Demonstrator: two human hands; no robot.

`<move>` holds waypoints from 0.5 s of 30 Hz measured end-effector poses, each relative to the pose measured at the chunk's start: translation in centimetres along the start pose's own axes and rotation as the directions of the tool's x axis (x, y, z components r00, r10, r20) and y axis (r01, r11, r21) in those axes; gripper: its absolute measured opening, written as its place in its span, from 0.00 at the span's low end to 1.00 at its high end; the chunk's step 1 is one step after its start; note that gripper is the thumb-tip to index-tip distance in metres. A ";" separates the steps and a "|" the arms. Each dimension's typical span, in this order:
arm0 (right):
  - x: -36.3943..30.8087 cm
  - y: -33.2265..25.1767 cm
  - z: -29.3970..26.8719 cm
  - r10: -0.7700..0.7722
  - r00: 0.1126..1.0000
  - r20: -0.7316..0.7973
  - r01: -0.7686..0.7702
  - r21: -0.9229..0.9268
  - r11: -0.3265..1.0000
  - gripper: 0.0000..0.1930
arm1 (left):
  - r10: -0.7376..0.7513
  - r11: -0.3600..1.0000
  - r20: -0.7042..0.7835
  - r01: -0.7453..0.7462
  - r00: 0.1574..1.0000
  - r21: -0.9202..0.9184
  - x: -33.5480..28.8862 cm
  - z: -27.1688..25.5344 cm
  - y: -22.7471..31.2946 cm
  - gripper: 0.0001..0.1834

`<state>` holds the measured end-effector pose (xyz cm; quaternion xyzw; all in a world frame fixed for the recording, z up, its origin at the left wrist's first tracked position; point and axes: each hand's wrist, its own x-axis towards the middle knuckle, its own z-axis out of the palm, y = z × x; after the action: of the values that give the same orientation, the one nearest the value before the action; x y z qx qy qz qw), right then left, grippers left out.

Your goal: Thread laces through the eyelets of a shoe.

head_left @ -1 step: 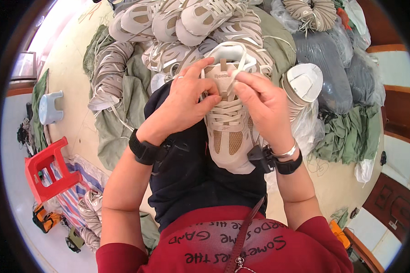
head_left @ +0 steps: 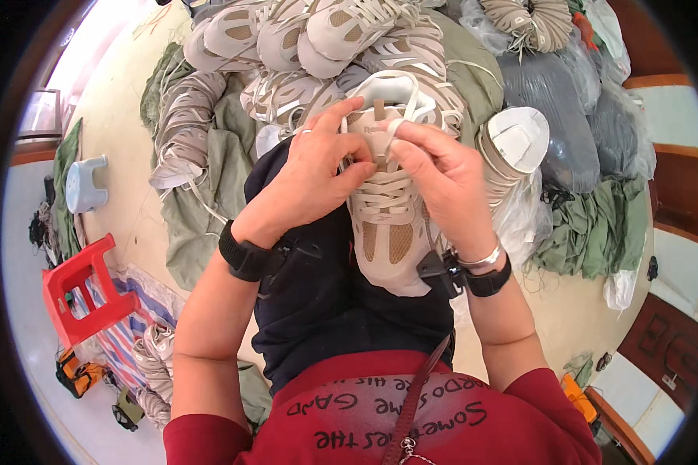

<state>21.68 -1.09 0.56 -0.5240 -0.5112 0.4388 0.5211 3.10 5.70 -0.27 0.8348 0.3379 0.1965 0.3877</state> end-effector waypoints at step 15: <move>0.0 0.5 0.4 0.230 0.973 -0.012 -0.216 0.298 0.930 0.04 | 0.178 0.970 0.133 -0.196 0.975 0.141 0.9 -1.9 -1.0 0.06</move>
<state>21.32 -1.02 0.03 -0.5052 -0.3648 0.5541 0.5520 2.21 7.76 0.18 0.9006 0.2479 0.1556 0.3213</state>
